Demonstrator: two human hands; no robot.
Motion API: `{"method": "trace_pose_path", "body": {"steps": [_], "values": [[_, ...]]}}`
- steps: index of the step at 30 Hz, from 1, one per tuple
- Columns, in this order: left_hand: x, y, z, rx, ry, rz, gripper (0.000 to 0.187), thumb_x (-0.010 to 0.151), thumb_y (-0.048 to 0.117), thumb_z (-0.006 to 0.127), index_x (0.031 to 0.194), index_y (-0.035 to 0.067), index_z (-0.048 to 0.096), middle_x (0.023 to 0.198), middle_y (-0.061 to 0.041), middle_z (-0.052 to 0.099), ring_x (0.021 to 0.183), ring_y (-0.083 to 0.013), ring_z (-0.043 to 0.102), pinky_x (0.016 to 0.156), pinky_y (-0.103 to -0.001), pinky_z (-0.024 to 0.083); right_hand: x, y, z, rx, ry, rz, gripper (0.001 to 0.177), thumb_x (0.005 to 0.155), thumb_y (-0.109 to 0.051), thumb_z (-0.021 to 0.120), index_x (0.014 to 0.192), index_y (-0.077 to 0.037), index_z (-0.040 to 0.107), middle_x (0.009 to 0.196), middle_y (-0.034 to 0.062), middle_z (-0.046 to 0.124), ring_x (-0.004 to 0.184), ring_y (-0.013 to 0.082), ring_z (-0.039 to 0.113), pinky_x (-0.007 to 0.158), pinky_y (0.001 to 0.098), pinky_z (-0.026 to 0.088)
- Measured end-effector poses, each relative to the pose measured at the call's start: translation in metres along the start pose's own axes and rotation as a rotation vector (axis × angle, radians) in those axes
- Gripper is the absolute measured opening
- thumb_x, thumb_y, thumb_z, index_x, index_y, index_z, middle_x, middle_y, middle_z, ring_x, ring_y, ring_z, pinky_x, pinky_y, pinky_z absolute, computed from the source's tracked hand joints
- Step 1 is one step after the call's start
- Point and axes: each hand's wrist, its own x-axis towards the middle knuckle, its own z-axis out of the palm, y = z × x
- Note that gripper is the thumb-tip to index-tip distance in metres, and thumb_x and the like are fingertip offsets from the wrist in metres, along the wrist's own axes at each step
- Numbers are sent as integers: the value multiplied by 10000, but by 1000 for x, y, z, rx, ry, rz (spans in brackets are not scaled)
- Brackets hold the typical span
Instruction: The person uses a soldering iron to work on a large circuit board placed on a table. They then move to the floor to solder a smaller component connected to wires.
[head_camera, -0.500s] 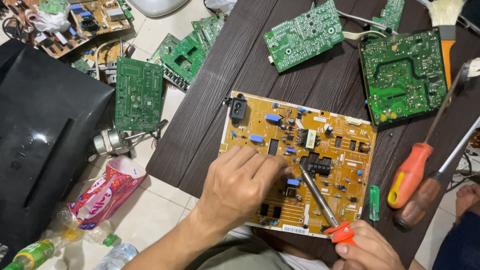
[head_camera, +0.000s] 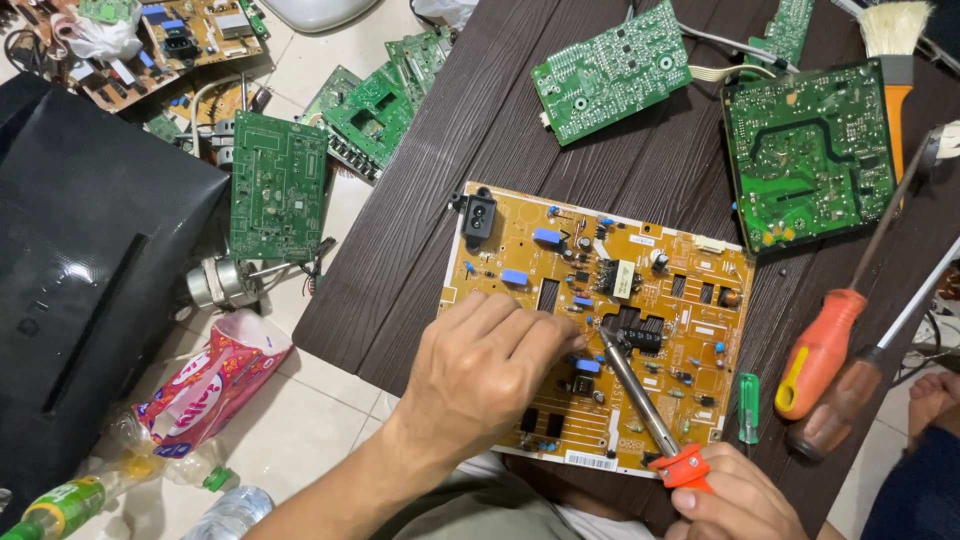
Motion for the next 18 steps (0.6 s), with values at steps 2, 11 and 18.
{"method": "trace_pose_path", "body": {"steps": [2,11,18], "values": [[1,0,-1,-4,1,0,187,1042,143,721,877,88,654,713,-35,601,636,-210,484,573,-355,356,-6,8,-2,23,-59,-61,408,844,-162,796,1184,-58,595,1194,92,673,982,314,825,939,442,660],[0,1,2,-10,-16,-5,139,1022,136,747,911,66,703,758,-57,674,657,-185,521,562,-335,358,-7,11,-4,34,-96,-62,429,836,-174,808,1175,-50,576,1143,122,698,966,335,808,896,444,653],[3,2,0,-7,-20,5,162,1040,107,712,889,73,664,768,-50,632,666,-210,489,579,-350,362,-17,17,-5,9,-106,-68,467,828,-203,833,1200,-62,589,1216,102,670,1008,332,802,951,464,643]]}}
